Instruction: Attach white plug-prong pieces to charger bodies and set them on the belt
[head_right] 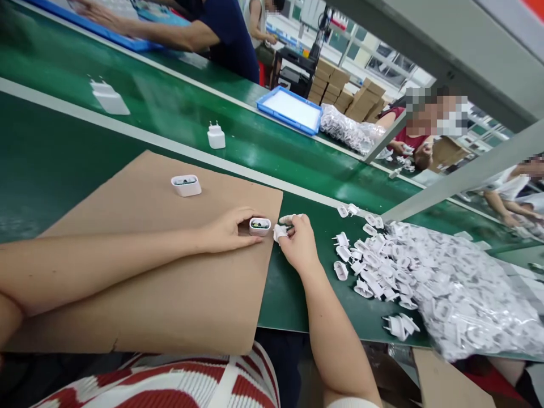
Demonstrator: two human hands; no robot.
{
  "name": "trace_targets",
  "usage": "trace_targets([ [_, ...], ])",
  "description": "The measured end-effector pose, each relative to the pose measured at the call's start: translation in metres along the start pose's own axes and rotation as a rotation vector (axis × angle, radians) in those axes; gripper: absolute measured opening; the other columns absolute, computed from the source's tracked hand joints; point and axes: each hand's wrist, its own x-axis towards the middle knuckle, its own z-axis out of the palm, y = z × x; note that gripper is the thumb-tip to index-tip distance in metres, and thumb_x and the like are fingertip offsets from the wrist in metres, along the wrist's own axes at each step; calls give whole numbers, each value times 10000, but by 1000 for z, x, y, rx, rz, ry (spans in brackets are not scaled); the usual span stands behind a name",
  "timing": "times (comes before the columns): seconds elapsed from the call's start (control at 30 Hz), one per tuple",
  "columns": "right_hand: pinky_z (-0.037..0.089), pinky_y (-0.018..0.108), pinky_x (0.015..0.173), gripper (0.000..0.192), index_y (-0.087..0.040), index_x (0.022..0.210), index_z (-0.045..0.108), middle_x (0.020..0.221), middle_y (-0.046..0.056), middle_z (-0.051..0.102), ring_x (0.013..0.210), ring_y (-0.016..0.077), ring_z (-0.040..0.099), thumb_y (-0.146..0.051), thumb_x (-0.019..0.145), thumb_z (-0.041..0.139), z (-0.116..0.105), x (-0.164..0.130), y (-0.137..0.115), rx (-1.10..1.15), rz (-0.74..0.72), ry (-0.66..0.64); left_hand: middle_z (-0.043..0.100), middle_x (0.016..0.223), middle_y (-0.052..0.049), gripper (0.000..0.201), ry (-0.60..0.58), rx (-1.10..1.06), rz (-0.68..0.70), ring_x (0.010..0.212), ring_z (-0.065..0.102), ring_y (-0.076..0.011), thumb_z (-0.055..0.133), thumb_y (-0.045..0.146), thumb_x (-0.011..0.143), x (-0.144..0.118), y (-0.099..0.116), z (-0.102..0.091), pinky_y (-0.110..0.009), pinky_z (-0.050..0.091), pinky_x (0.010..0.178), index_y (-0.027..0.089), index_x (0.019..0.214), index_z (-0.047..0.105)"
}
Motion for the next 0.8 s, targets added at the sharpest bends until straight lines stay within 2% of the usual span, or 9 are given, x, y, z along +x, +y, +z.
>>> trace_targets([
  [0.1,513,291,584,288,-217,1022,675,949,35,688,600,121,590,-314,756,726,-6,1,-3,263,132,44,716,955,-63,295,-2,-27,-34,876,647,-231,723,438,855,1,0,-1,-349,500,773,196,1022,707],
  [0.17,547,308,642,282,-211,979,684,836,25,703,666,156,646,-373,763,762,-9,1,-7,418,198,5,704,879,-53,261,-12,-44,-49,838,640,-223,709,444,865,1,-1,-1,-338,487,741,192,932,705],
  [0.27,581,358,803,330,-215,1001,717,915,46,736,845,201,699,-372,732,824,-10,0,-15,466,152,-65,713,901,-53,282,-14,-99,-47,869,645,-225,740,456,841,2,-3,-1,-332,487,756,193,938,712],
  [0.33,568,369,843,260,-230,1004,735,976,52,724,873,199,677,-350,782,796,-7,-1,-21,305,14,-6,715,903,-54,301,-20,-115,-44,876,643,-228,749,467,835,3,-4,0,-331,481,753,191,952,720],
  [0.4,548,374,847,158,-235,1001,749,980,62,693,886,205,639,-329,882,704,-3,-3,-29,42,-160,51,711,887,-55,311,-26,-112,-49,868,639,-230,748,477,838,4,-4,0,-331,472,743,188,951,726],
  [0.5,519,376,838,183,-217,1027,742,954,81,651,931,237,594,-221,932,586,4,-4,-39,-306,-344,0,707,883,-53,287,-47,-106,-62,854,640,-230,735,460,853,4,-2,0,-333,469,743,188,943,733],
  [0.67,504,338,818,291,-200,1075,703,1021,95,665,953,244,591,-76,887,520,9,-2,-44,-516,-414,-98,704,902,-53,262,-59,-142,-53,861,647,-232,717,439,865,4,-2,-1,-333,483,754,192,952,736],
  [0.8,467,311,731,312,-213,984,709,958,84,666,923,244,587,-27,835,508,11,-1,-43,-638,-410,-87,704,925,-52,248,-50,-183,-49,874,651,-231,723,429,858,4,-4,1,-335,502,776,199,951,726],
])
